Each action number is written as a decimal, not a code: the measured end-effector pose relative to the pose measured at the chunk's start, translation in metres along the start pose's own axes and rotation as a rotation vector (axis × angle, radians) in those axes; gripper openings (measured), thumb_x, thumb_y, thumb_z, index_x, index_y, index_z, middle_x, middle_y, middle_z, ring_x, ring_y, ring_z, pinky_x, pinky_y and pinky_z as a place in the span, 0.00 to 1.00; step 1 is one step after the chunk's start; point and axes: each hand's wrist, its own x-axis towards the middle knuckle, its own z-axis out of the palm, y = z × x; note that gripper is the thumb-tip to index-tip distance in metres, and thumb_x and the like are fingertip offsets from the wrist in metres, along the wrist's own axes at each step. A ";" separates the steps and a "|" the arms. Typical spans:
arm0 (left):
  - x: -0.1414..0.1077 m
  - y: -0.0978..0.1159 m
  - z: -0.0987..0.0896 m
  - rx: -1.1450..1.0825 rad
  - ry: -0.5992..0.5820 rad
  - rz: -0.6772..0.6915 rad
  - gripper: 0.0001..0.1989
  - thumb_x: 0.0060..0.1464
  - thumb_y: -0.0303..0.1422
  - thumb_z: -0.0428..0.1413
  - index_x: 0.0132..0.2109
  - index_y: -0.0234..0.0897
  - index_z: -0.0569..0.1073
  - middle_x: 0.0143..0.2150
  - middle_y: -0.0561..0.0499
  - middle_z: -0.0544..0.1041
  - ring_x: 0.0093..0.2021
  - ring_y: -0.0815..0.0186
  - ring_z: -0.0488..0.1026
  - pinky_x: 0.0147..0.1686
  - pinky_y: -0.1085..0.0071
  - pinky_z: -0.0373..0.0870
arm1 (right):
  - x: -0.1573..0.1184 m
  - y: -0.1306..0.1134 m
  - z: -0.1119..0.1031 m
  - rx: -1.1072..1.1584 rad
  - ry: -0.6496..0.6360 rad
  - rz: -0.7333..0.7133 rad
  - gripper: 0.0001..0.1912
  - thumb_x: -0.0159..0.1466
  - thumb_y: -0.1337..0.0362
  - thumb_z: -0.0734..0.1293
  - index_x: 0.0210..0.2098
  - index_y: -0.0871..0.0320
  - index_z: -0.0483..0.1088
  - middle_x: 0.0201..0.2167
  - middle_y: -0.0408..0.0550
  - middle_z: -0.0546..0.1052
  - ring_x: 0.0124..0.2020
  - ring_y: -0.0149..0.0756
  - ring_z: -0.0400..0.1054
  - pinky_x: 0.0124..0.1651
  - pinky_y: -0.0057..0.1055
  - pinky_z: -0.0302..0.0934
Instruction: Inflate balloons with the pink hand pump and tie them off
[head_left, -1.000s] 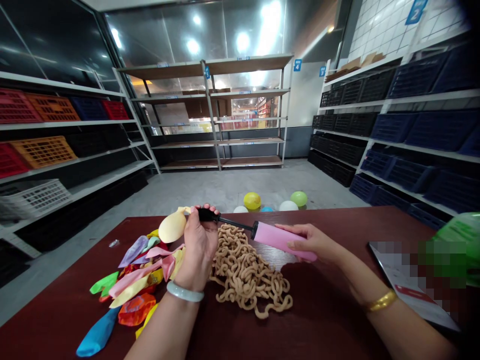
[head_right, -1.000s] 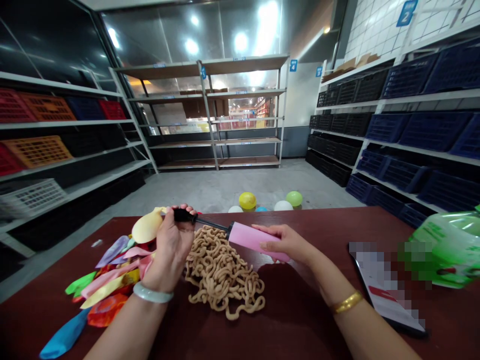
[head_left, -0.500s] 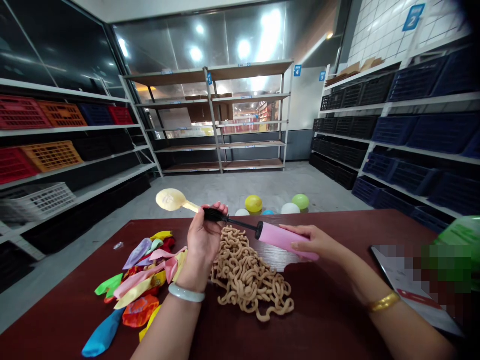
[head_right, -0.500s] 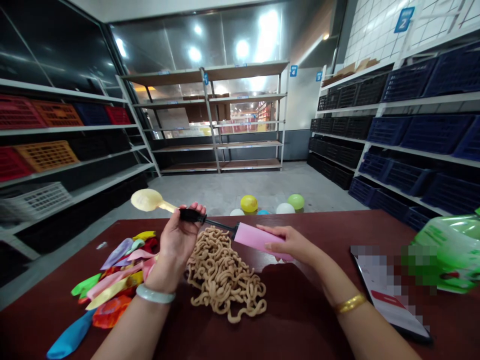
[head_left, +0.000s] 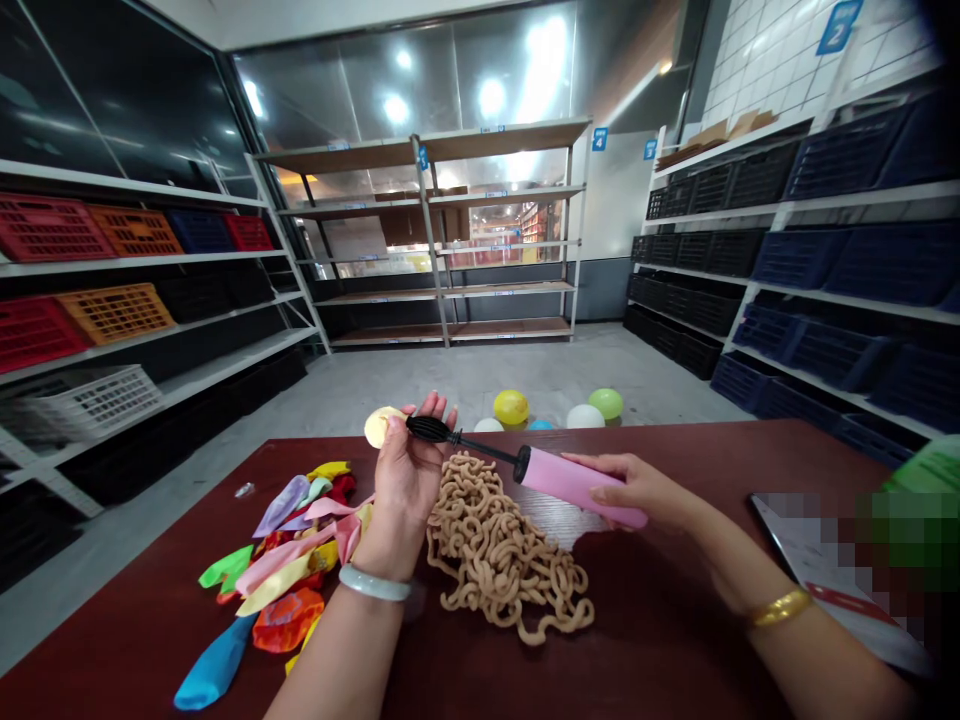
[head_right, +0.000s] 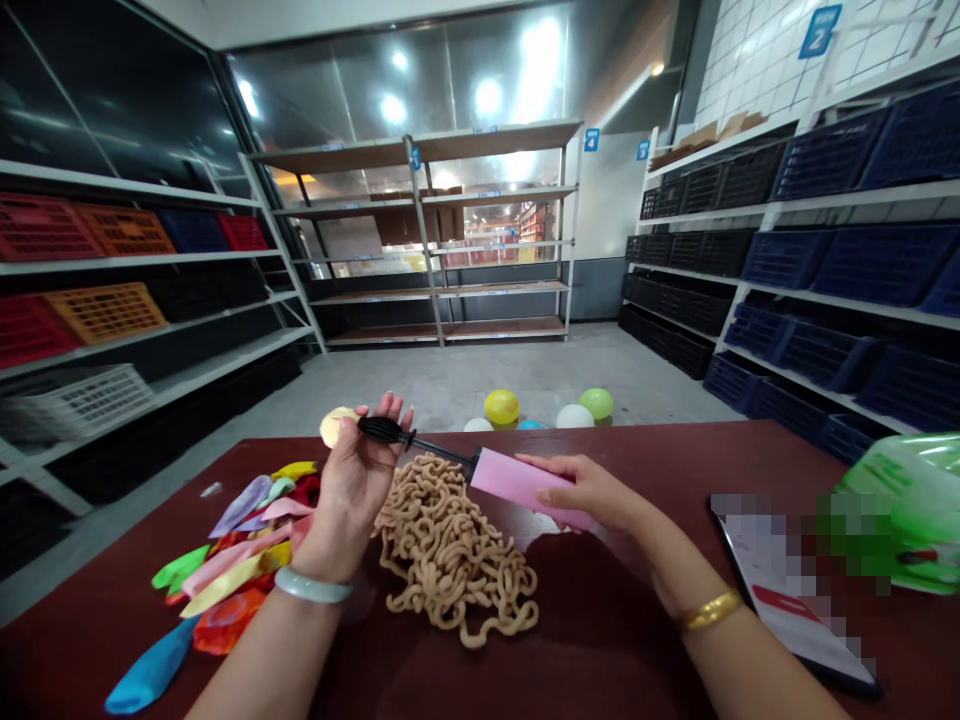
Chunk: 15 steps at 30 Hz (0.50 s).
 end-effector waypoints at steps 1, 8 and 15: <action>-0.001 0.001 0.002 -0.016 -0.008 -0.016 0.10 0.60 0.38 0.58 0.38 0.36 0.73 0.48 0.39 0.79 0.55 0.53 0.75 0.56 0.47 0.69 | 0.000 0.000 0.000 0.000 -0.001 0.000 0.41 0.58 0.53 0.73 0.68 0.54 0.60 0.35 0.47 0.77 0.23 0.28 0.68 0.24 0.24 0.63; -0.004 0.002 0.007 -0.021 0.027 -0.081 0.06 0.61 0.32 0.56 0.36 0.35 0.72 0.46 0.41 0.80 0.53 0.56 0.75 0.56 0.44 0.68 | -0.001 -0.002 -0.001 -0.017 0.005 -0.005 0.41 0.58 0.52 0.73 0.67 0.53 0.60 0.35 0.47 0.77 0.23 0.29 0.68 0.24 0.25 0.64; -0.017 -0.017 0.013 0.014 0.031 -0.108 0.06 0.56 0.33 0.59 0.35 0.36 0.70 0.42 0.41 0.80 0.49 0.52 0.77 0.53 0.48 0.69 | -0.004 -0.004 -0.004 -0.027 0.008 -0.030 0.39 0.59 0.53 0.73 0.66 0.52 0.62 0.35 0.47 0.77 0.23 0.28 0.67 0.25 0.25 0.64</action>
